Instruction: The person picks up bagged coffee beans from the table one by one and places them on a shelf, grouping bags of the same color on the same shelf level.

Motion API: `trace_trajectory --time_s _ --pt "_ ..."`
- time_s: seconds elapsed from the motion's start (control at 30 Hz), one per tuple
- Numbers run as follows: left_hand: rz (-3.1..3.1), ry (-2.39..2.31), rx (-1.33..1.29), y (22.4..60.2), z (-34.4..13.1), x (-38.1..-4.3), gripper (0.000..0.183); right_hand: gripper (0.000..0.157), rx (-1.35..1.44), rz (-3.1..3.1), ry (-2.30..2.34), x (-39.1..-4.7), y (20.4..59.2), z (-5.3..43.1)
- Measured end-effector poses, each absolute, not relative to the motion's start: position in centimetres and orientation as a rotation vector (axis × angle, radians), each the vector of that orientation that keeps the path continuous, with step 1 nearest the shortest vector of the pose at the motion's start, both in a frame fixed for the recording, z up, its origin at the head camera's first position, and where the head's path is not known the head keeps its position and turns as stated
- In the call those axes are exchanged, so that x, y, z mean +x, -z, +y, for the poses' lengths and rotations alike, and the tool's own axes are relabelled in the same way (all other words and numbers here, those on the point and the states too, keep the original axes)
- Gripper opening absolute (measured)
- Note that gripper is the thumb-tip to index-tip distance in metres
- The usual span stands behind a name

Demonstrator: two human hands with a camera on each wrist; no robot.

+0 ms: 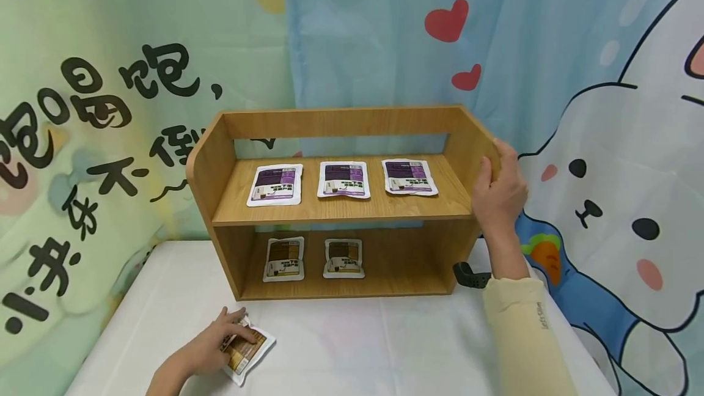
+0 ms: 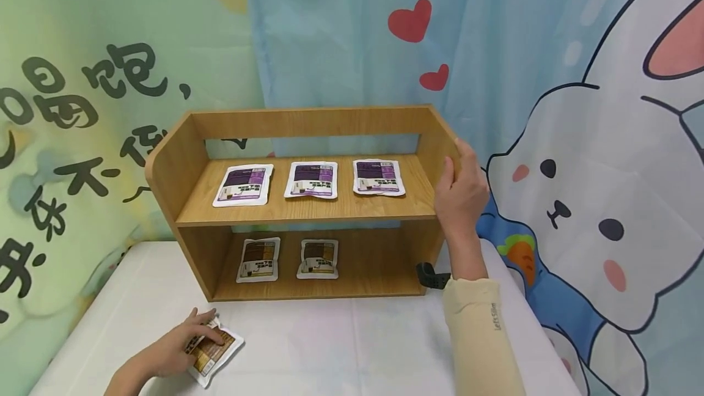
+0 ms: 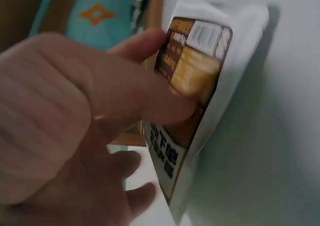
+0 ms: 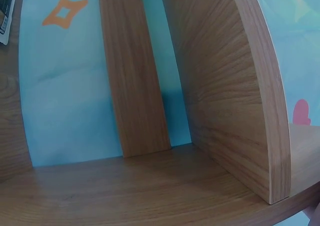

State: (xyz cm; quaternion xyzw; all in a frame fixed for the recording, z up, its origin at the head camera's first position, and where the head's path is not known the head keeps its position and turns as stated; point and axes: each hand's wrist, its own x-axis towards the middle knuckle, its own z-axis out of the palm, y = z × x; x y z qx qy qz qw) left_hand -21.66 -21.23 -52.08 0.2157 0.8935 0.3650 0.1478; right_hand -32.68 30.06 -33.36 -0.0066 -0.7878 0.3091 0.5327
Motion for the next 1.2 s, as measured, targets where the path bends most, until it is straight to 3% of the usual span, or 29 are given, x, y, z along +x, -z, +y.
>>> trace_trajectory --time_s 0.17,0.3,0.4,0.63,0.93,1.2 --pt "2.550 -0.849 0.704 51.2 -20.7 -22.5 0.069 0.034 -0.015 -1.892 -0.742 -32.4 33.3 30.2" --pt "2.716 -0.558 0.609 51.0 -19.7 -22.7 0.055 0.034 -0.020 -1.900 -0.741 -32.4 33.4 30.2" --pt "2.800 -0.453 0.515 51.1 -19.1 -23.0 0.059 0.033 -0.006 -1.886 -0.737 -32.5 33.3 30.2" --pt "2.690 -0.773 0.561 52.0 -18.9 -23.3 0.065 0.034 0.010 -1.884 -0.741 -32.5 33.3 30.3" --pt "2.554 -1.176 0.661 54.8 -17.1 -23.9 0.056 0.033 -0.012 -1.860 -0.728 -32.4 33.4 30.5" --pt "2.572 -1.458 0.548 55.8 -13.7 -24.3 0.056 0.032 -0.001 -1.862 -0.737 -32.7 33.4 30.1"
